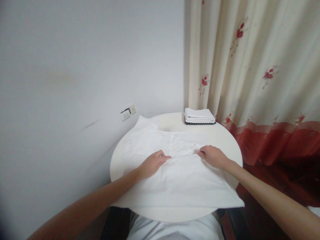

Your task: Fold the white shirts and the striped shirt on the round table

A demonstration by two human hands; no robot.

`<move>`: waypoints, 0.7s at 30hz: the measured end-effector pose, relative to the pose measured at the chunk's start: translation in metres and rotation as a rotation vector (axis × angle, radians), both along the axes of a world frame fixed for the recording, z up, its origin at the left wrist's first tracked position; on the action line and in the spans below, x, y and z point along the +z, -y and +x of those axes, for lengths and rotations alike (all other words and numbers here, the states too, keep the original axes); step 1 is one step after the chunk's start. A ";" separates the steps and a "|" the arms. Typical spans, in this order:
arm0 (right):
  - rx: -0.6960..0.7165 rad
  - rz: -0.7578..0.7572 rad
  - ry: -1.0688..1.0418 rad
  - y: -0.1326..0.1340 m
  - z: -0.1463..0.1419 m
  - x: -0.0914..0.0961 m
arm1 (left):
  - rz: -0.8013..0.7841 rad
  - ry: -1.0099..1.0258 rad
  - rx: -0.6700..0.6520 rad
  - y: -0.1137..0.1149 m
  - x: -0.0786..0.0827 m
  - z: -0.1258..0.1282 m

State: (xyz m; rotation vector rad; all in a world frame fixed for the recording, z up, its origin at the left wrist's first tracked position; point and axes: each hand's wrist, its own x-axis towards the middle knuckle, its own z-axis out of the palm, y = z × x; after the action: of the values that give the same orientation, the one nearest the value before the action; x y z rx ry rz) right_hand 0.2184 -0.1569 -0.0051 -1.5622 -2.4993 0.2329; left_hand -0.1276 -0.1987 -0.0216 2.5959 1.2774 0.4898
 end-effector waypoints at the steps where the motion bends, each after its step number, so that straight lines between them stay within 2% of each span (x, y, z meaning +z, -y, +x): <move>1: -0.010 -0.020 0.002 -0.002 0.002 -0.002 | 0.002 -0.002 -0.004 -0.001 0.000 0.000; 3: -0.027 -0.057 0.012 -0.008 0.004 -0.008 | 0.010 -0.017 -0.002 -0.002 -0.001 -0.001; 5: -0.031 -0.021 0.045 -0.012 0.005 -0.012 | 0.036 -0.065 0.009 -0.001 0.000 -0.003; 8: -0.098 0.203 0.100 -0.012 0.006 -0.011 | 0.134 -0.169 0.030 0.004 0.004 0.000; 11: -0.158 0.358 0.074 0.000 -0.004 -0.004 | 0.209 -0.190 -0.016 0.013 0.009 0.017; 14: 0.010 0.374 -0.052 0.022 -0.032 -0.005 | 0.213 -0.192 -0.134 0.023 0.008 0.044; 17: 0.261 0.294 -0.144 0.043 -0.060 -0.022 | 0.191 -0.207 -0.195 0.029 0.002 0.063; 19: 0.315 0.224 -0.136 0.050 -0.067 -0.037 | 0.165 -0.205 -0.197 0.029 -0.002 0.063; 21: 0.278 0.189 -0.107 0.050 -0.061 -0.048 | 0.138 -0.202 -0.195 0.028 -0.003 0.051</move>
State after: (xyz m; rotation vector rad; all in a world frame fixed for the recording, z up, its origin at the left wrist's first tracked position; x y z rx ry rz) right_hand 0.1573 -0.2067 -0.0529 -1.1013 -2.5619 0.1108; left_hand -0.0770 -0.2267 -0.0248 2.9114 1.0626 0.2965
